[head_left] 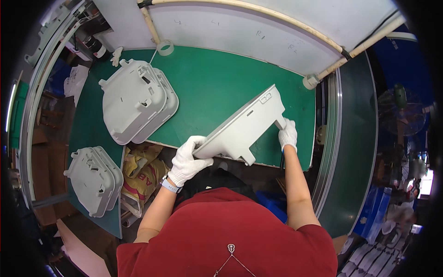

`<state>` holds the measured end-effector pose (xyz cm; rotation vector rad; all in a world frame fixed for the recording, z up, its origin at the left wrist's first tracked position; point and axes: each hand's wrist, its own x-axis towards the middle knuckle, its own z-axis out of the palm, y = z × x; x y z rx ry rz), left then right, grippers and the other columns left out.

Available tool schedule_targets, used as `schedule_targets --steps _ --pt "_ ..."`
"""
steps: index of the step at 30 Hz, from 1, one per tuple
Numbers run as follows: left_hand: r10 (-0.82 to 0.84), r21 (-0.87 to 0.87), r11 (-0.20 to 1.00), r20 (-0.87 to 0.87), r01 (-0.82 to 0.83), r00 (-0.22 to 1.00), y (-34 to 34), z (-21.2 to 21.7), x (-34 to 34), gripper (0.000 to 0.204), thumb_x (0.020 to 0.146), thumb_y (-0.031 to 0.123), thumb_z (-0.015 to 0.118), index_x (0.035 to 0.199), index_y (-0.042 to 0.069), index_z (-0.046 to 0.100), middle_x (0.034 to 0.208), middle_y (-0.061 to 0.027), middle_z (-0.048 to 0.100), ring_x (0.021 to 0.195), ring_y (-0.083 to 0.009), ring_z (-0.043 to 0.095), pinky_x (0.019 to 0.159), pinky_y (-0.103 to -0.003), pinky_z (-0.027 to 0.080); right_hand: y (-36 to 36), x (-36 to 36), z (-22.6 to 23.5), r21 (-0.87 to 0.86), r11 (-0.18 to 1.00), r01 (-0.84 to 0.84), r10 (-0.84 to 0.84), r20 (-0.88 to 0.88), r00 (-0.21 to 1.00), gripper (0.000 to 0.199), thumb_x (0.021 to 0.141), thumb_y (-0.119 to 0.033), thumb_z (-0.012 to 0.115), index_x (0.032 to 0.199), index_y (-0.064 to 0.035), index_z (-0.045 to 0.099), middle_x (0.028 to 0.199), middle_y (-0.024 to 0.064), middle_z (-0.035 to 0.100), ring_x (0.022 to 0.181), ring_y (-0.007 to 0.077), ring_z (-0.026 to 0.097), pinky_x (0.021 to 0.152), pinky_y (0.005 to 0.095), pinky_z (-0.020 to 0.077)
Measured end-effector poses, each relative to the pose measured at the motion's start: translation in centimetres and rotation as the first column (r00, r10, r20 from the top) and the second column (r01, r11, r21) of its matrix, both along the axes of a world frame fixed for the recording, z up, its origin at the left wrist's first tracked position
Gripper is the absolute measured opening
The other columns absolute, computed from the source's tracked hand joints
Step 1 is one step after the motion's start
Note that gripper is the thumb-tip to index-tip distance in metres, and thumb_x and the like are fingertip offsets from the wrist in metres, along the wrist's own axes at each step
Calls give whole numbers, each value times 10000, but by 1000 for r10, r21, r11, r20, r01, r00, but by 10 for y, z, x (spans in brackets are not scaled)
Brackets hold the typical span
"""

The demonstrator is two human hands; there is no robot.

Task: The person cleans and preps plastic housing components using a brush and a thin pick tool.

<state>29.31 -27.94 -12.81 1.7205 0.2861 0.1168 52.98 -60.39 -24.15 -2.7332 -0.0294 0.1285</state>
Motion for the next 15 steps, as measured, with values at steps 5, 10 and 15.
schedule_targets --steps 5,10,15 --pt "43 64 998 -212 -30 976 11 -55 -16 546 661 119 918 1138 20 671 1090 -88 737 1025 -159 687 941 -303 526 -3 -10 -2 -119 988 -103 114 88 990 491 879 -164 682 1361 -129 598 1302 143 582 1236 365 535 1039 449 473" --pt "32 27 999 -167 -27 985 -6 -43 9 478 705 168 907 1104 4 703 1015 -93 737 947 -156 679 878 -306 536 5 -10 -13 123 985 -119 109 82 991 436 897 -191 704 1295 -37 617 1355 195 581 1235 403 559 1056 433 468" --pt "220 -246 951 119 -186 968 -24 34 48 325 846 217 810 1044 -7 685 909 -59 691 831 -122 607 780 -303 511 26 -19 -21 793 553 254 -72 -259 963 561 1039 -417 586 1423 -9 557 1438 179 571 1258 311 594 1058 409 489"
